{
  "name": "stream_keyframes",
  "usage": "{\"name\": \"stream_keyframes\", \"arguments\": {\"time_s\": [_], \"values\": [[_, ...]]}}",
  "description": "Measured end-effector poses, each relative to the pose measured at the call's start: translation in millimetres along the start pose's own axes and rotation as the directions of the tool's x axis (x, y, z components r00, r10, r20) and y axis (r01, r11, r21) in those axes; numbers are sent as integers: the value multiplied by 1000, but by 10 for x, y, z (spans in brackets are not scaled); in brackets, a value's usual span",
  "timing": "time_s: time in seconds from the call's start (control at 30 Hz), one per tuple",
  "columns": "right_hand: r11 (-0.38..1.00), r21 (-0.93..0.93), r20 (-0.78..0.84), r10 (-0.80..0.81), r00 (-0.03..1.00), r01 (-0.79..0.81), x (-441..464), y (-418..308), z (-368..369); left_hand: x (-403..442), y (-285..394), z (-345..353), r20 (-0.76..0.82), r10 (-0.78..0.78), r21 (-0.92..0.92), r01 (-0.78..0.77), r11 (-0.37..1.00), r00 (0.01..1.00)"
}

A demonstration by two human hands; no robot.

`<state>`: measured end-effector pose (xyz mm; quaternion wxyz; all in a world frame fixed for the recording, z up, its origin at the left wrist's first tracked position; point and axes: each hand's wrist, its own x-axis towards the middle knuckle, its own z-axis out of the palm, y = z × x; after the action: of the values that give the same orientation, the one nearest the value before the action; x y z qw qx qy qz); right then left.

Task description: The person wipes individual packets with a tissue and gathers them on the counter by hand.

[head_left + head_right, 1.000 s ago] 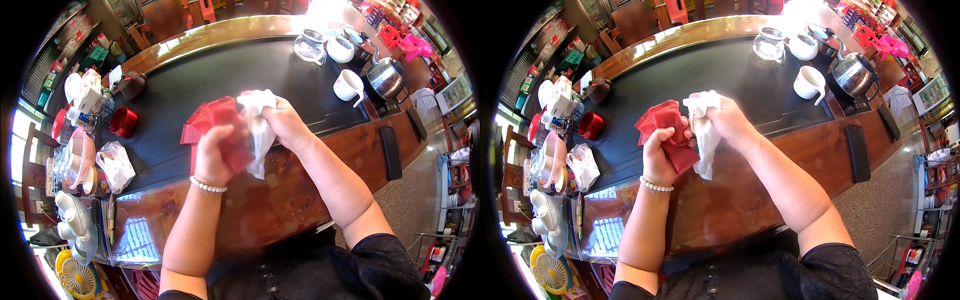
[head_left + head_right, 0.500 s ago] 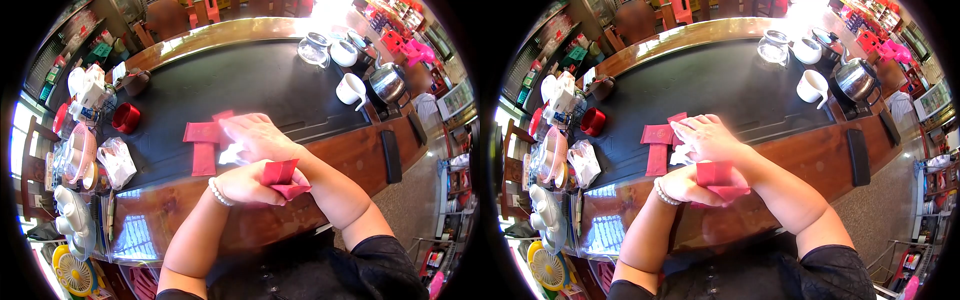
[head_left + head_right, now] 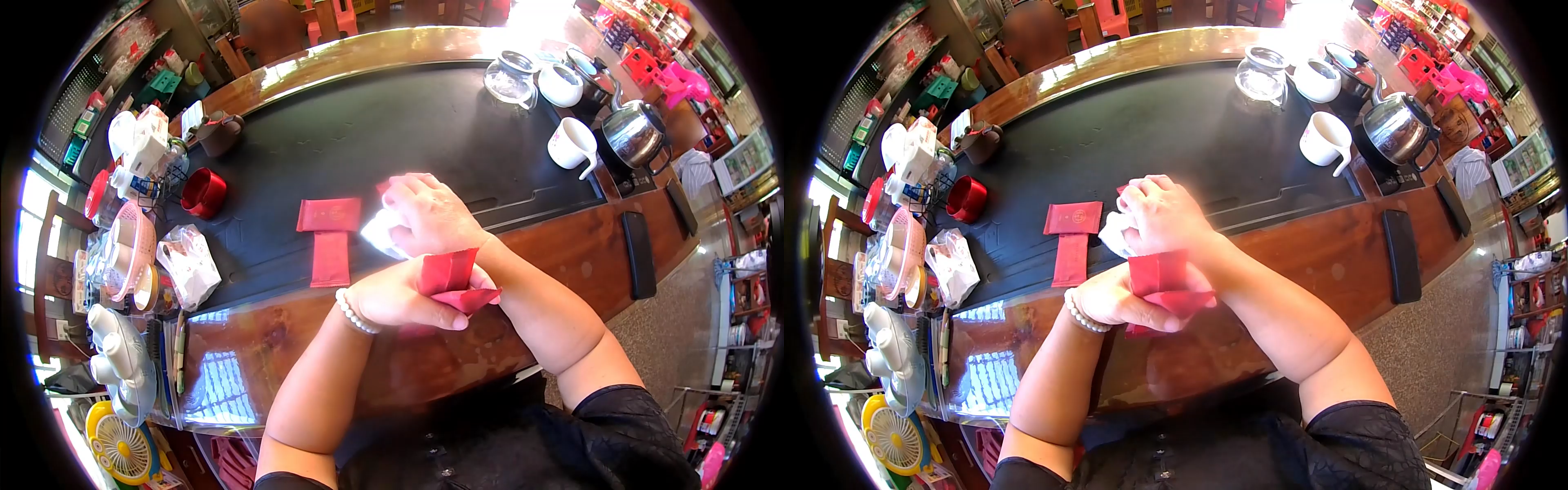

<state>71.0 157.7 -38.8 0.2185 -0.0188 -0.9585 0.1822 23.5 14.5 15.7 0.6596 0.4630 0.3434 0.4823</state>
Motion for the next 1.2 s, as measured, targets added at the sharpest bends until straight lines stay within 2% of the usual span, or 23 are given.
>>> {"name": "stream_keyframes", "arguments": {"time_s": [0.1,0.17,0.23,0.27,0.37,0.43,0.47,0.5,0.57,0.6,0.7,0.8,0.87,0.97,1.13,1.2], "values": [[958,193,-16,220,975,-213,42,-18,-72,-26,-22,-42,-52,44,-71,-47,996,998],[953,231,-113,227,967,-197,19,15,-139,-40,-64,-81,-132,113,-158,-133,978,985],[957,189,-147,247,958,-218,16,120,-105,-44,-128,-130,-236,192,-261,-252,932,953],[950,189,-169,280,945,-248,11,161,-105,-13,-158,-159,-310,262,-290,-354,889,914],[917,164,-244,396,885,-365,52,173,-188,-5,-91,-202,-552,255,-336,-491,804,794],[722,568,-119,546,829,-394,94,264,-192,-13,-125,-252,-730,149,-371,-571,732,667],[408,836,47,612,790,-366,97,285,-203,-18,-130,-284,-788,102,-352,-580,735,607],[253,903,120,627,770,-347,114,243,-252,-20,-134,-311,-840,55,-330,-588,738,540],[-76,955,272,618,738,-288,132,143,-326,-21,-156,-352,-860,30,-330,-600,729,510],[-91,951,285,635,718,-297,150,79,-354,-24,-162,-361,-869,16,-330,-606,724,494],[-102,955,287,563,775,-280,115,-13,-359,-2,-135,-316,-890,-26,-299,-541,786,455],[-9,961,242,519,820,-278,91,-93,-285,34,-143,-273,-858,138,-193,-559,806,495],[68,960,206,482,851,-271,77,-122,-253,27,-133,-261,-853,155,-178,-557,811,498],[91,959,201,445,873,-267,71,-130,-243,39,-155,-276,-848,185,-156,-566,809,497],[158,953,157,470,869,-258,68,-143,-221,72,-170,-256,-859,210,-101,-556,825,467],[188,950,139,461,876,-250,66,-138,-207,68,-171,-269,-851,201,-123,-557,822,485]]}}
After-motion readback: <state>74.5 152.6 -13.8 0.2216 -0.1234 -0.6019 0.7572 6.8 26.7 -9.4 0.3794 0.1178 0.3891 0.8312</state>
